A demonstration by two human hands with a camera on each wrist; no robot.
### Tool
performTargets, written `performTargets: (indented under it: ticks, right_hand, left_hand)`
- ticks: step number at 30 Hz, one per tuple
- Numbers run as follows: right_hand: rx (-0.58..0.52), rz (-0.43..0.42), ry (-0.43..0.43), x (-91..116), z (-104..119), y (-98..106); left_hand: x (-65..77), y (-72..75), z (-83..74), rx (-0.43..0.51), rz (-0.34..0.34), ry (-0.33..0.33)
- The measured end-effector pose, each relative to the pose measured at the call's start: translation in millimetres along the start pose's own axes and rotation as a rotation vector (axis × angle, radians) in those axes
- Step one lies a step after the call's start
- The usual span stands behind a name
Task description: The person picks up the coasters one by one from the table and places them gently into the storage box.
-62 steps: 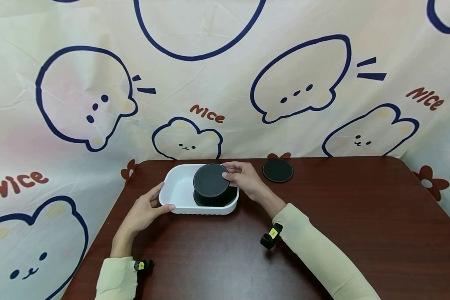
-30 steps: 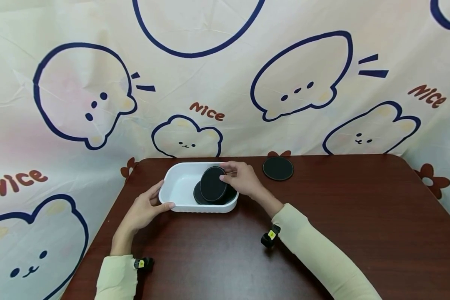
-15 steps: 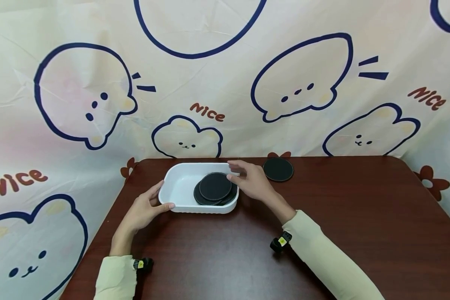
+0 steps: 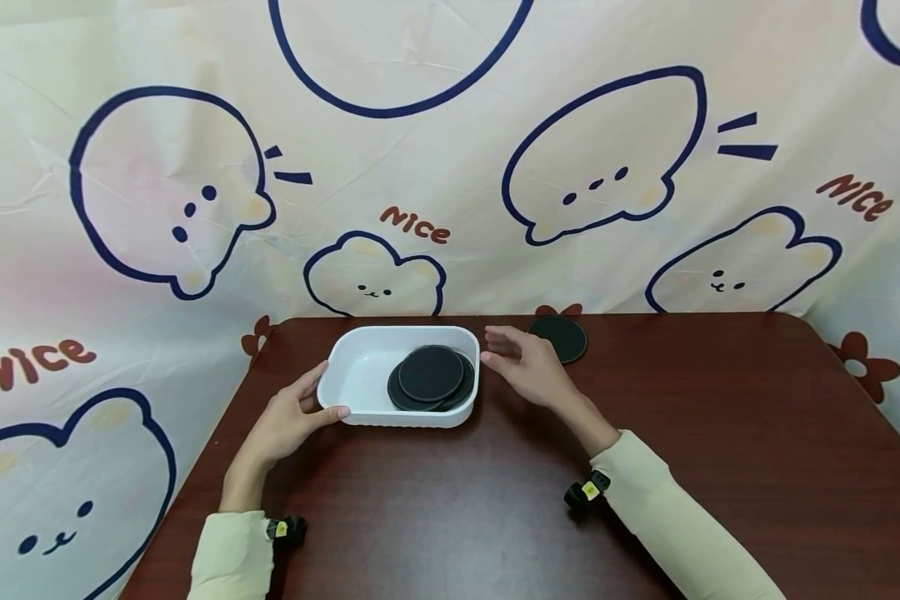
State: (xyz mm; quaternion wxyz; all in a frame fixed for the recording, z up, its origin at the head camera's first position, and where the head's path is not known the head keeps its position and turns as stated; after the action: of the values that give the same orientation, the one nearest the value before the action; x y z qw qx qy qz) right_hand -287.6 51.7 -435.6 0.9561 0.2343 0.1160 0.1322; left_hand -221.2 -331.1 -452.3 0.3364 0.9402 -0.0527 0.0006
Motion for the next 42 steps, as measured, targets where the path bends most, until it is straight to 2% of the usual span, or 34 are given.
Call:
performTargets:
  ticks: [8, 15, 29, 33, 42]
  right_hand:
    - [0.036, 0.034, -0.03, 2, -21, 18]
    - [-0.038, 0.072, -0.105, 2, -43, 36]
    - [-0.095, 0.088, -0.203, -2, -78, 83]
    - [-0.016, 0.089, -0.223, -8, -87, 92]
    - [0.254, 0.095, -0.225, -21, -105, 101]
  left_hand:
    - [0.5, 1.0, -1.5, -0.006, -0.002, -0.004]
    - [0.7, 0.5, 0.5, -0.004, -0.003, 0.004]
    - [1.1, 0.5, 0.3, -0.002, -0.003, 0.001]
    - [1.2, 1.0, 0.6, -0.004, -0.004, 0.002]
    - [0.9, 1.2, 0.8, -0.001, -0.006, -0.005]
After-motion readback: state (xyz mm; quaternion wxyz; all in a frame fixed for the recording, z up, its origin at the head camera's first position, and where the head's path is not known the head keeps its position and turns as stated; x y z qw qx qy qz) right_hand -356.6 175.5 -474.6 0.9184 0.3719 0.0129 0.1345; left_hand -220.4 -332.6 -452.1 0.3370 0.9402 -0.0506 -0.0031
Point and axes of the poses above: each hand's wrist, its own x-axis away from the middle knuckle, its own y-axis out of the back of the hand, z = x × y, the point moved 4 cm from there along -x, towards the middle knuckle, and after that the axes turned 3 degrees about -y, right-handed, at the moved point
